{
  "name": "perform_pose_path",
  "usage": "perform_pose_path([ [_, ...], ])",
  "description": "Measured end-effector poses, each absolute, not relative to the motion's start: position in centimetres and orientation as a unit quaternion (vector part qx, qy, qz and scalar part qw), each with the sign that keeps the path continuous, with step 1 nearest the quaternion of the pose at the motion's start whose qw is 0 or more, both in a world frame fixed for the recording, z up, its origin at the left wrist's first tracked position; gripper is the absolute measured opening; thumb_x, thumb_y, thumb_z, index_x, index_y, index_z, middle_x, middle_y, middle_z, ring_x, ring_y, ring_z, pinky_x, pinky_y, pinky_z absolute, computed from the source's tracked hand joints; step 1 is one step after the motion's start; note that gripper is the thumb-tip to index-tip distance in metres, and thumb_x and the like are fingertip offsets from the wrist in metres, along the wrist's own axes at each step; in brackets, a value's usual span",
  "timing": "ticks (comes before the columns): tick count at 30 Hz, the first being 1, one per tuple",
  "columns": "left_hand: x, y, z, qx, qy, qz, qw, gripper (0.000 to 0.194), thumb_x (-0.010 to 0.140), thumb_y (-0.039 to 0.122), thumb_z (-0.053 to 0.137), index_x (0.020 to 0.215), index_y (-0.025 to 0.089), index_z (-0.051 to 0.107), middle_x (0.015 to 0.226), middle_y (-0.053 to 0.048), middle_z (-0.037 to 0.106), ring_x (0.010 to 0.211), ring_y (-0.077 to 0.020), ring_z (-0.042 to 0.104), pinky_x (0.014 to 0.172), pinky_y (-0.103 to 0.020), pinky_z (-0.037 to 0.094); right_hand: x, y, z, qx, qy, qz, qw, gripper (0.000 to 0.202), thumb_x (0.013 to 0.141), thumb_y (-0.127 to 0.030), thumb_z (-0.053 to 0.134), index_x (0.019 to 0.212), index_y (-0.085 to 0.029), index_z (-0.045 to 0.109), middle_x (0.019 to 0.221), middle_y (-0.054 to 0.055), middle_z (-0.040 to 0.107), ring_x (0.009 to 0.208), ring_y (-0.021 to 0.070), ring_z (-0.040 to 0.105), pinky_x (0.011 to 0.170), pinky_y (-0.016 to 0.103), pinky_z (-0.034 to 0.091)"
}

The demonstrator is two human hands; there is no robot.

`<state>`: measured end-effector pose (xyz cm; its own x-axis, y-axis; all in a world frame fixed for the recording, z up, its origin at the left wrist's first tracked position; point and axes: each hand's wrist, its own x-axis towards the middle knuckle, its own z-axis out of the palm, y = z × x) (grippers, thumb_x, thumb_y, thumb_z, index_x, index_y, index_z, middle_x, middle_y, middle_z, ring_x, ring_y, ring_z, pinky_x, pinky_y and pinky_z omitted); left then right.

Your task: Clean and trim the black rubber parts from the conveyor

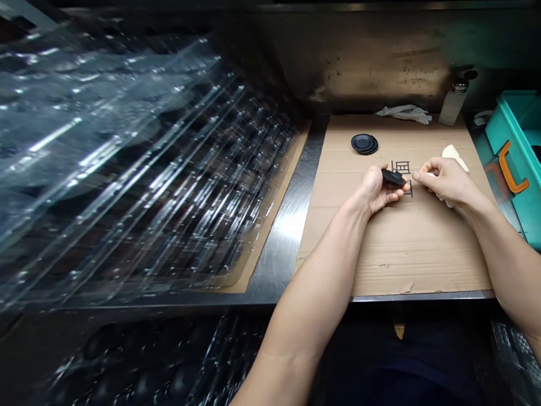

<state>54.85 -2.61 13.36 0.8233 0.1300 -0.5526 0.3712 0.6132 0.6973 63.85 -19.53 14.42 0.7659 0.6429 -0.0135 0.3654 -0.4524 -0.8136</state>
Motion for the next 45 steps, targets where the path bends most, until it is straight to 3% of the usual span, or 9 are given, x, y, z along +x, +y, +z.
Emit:
perform_pose_path([
  [4,54.7,-3.1,13.5,0.467,0.279,-0.069,0.836,0.058,0.104,0.042,0.023,0.101,0.004,0.068,0.061,-0.014,0.069,0.041,-0.0146,0.057,0.037,-0.019,0.042,63.4,-19.3,15.0,-0.837,-0.303,0.153,0.430,0.012,0.082,-0.029,0.069,0.085,-0.017,0.067,0.054,-0.004,0.055,0.043,0.0091,0.040,0.043,0.022,0.029],
  [12,54.3,-5.9,12.3,0.614,0.248,0.010,0.749,0.056,0.105,0.050,0.032,0.079,0.013,0.065,0.055,-0.009,0.067,0.039,-0.0131,0.057,0.040,-0.019,0.041,63.0,-18.3,13.9,-0.833,-0.424,0.005,0.356,0.021,0.085,-0.026,0.059,0.088,-0.016,0.076,0.078,0.004,0.074,0.073,0.0173,0.063,0.070,0.027,0.045],
  [18,54.0,-6.0,11.3,0.629,0.240,0.044,0.738,0.052,0.102,0.052,0.043,0.076,0.013,0.066,0.048,-0.006,0.063,0.035,-0.0125,0.055,0.037,-0.018,0.038,62.8,-18.9,13.9,-0.835,-0.448,0.080,0.309,0.018,0.081,-0.020,0.058,0.076,-0.018,0.074,0.063,0.001,0.068,0.064,0.0153,0.058,0.066,0.025,0.041],
  [21,54.3,-5.2,11.3,0.565,0.258,0.089,0.779,0.050,0.102,0.054,0.044,0.084,0.012,0.066,0.054,-0.007,0.067,0.036,-0.0131,0.056,0.037,-0.019,0.040,63.2,-19.8,14.4,-0.851,-0.426,0.125,0.280,0.021,0.083,-0.032,0.065,0.069,-0.018,0.073,0.062,0.003,0.066,0.065,0.0161,0.056,0.067,0.026,0.041],
  [24,54.5,-4.5,11.3,0.509,0.244,0.117,0.817,0.051,0.101,0.056,0.044,0.095,0.011,0.066,0.065,-0.010,0.071,0.043,-0.0147,0.061,0.042,-0.022,0.047,64.5,-21.0,14.7,-0.903,-0.343,0.007,0.258,0.036,0.091,-0.050,0.061,0.086,-0.018,0.077,0.083,0.009,0.072,0.087,0.0229,0.062,0.083,0.032,0.045],
  [27,54.7,-4.3,11.0,0.448,0.194,0.086,0.869,0.044,0.103,0.049,0.041,0.107,0.012,0.065,0.083,-0.014,0.076,0.059,-0.0185,0.070,0.053,-0.027,0.055,66.2,-21.8,14.2,-0.943,-0.256,-0.096,0.190,0.038,0.095,-0.047,0.059,0.116,-0.020,0.073,0.118,0.017,0.070,0.114,0.0311,0.056,0.099,0.042,0.040],
  [32,55.3,-4.4,10.5,0.316,0.168,0.074,0.931,0.031,0.096,0.025,0.040,0.112,0.012,0.064,0.103,-0.016,0.076,0.086,-0.0251,0.075,0.079,-0.039,0.061,63.9,-19.7,12.9,-0.923,-0.333,-0.068,0.179,0.038,0.104,-0.031,0.039,0.124,-0.018,0.069,0.120,0.015,0.069,0.109,0.0262,0.058,0.101,0.038,0.039],
  [36,55.3,-3.9,10.5,0.268,0.163,0.080,0.946,0.034,0.095,0.027,0.042,0.106,0.009,0.068,0.111,-0.020,0.075,0.104,-0.0294,0.072,0.100,-0.046,0.056,58.4,-16.5,12.3,-0.879,-0.443,-0.071,0.159,0.042,0.105,-0.030,0.040,0.139,-0.024,0.064,0.141,0.016,0.060,0.120,0.0303,0.052,0.103,0.042,0.040],
  [45,55.6,-4.1,10.2,0.276,0.174,0.075,0.942,0.039,0.105,0.031,0.035,0.100,0.013,0.069,0.112,-0.016,0.076,0.109,-0.0256,0.073,0.103,-0.042,0.056,58.1,-16.2,12.7,-0.892,-0.433,-0.056,0.115,0.049,0.101,-0.022,0.041,0.147,-0.024,0.057,0.151,0.018,0.051,0.124,0.0339,0.049,0.104,0.048,0.043],
])
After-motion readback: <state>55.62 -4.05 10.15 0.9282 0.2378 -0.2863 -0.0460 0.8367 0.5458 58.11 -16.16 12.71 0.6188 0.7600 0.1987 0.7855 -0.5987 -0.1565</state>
